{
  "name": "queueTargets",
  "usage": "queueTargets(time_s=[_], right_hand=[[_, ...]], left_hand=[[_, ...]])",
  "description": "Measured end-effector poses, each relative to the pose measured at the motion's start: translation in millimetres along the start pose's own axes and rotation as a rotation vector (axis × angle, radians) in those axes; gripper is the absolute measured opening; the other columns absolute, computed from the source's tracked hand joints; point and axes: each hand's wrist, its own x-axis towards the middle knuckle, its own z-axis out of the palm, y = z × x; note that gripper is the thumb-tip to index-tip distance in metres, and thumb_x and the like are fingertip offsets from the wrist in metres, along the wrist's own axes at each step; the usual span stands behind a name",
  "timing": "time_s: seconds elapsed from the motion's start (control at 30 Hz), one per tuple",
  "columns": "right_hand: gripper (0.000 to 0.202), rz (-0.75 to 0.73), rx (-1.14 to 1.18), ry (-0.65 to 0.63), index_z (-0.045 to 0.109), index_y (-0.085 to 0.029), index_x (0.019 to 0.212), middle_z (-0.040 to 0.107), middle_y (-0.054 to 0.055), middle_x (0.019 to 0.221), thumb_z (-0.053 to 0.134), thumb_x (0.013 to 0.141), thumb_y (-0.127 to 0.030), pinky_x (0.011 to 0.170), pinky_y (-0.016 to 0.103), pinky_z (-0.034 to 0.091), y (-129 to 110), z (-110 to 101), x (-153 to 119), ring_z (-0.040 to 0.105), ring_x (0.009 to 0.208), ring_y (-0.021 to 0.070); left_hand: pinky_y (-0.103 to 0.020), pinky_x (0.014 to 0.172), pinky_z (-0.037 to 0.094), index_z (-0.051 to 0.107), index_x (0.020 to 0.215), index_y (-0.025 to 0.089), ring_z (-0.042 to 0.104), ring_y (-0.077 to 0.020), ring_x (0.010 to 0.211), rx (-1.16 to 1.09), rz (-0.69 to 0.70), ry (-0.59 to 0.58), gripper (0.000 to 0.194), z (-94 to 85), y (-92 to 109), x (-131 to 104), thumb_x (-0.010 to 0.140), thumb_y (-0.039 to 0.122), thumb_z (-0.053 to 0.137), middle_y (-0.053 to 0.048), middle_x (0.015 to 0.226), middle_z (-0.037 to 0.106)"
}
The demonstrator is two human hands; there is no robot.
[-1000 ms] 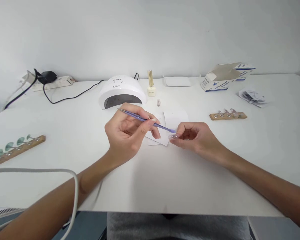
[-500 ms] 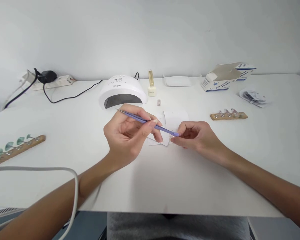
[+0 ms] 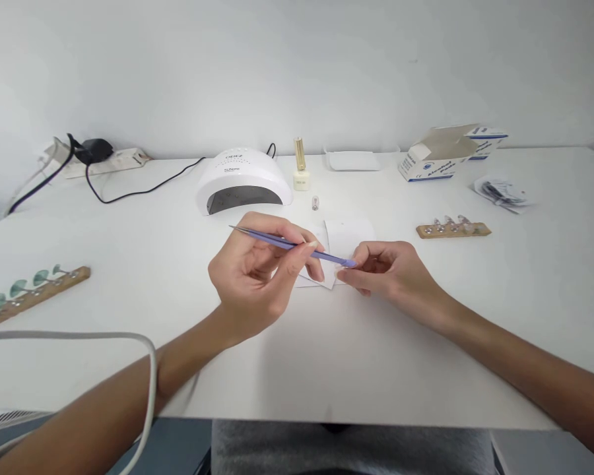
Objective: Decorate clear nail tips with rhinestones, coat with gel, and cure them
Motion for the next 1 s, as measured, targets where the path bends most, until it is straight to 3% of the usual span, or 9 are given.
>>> queueTargets(time_s=[0.1, 0.37, 0.73, 1.0], right_hand=[[0.024, 0.004, -0.008, 0.005, 0.053, -0.018, 0.059, 0.057, -0.005, 0.055, 0.075, 0.069, -0.020, 0.047, 0.022, 0.034, -0.2, -0.7, 0.2, 0.048, 0.048, 0.0071], [0.023, 0.004, 0.014, 0.001, 0.054, -0.018, 0.059, 0.056, -0.006, 0.052, 0.073, 0.071, -0.019, 0.051, 0.023, 0.035, -0.7, -2.5, 1.1, 0.048, 0.049, 0.0074], [0.025, 0.027, 0.019, -0.003, 0.053, -0.017, 0.057, 0.052, -0.006, 0.049, 0.074, 0.069, -0.022, 0.044, 0.021, 0.032, -0.9, 0.1, 0.6, 0.044, 0.045, 0.0064], [0.025, 0.038, -0.007, -0.009, 0.054, -0.017, 0.057, 0.051, -0.006, 0.047, 0.073, 0.071, -0.024, 0.045, 0.020, 0.034, -0.6, 1.0, 0.1, 0.045, 0.045, 0.0062]], left_hand=[[-0.026, 0.049, 0.056, 0.060, 0.088, 0.020, 0.068, -0.0139, 0.060, 0.029, 0.086, -0.011, 0.017, -0.9, -1.0, 2.0, 0.079, 0.008, 0.066, 0.001, 0.073, 0.059], [-0.027, 0.048, 0.056, 0.061, 0.090, 0.020, 0.068, -0.0151, 0.062, 0.038, 0.113, 0.009, 0.021, -0.9, -0.5, 2.0, 0.077, 0.003, 0.064, 0.000, 0.075, 0.057], [-0.028, 0.054, 0.059, 0.060, 0.088, 0.020, 0.070, -0.0166, 0.063, -0.018, -0.032, 0.004, 0.017, -0.7, 1.6, -1.8, 0.078, 0.009, 0.068, 0.000, 0.074, 0.062], [-0.031, 0.053, 0.061, 0.060, 0.090, 0.014, 0.071, -0.0188, 0.068, -0.001, 0.081, -0.033, 0.023, 1.4, 1.1, -1.3, 0.077, -0.004, 0.060, 0.000, 0.075, 0.061]])
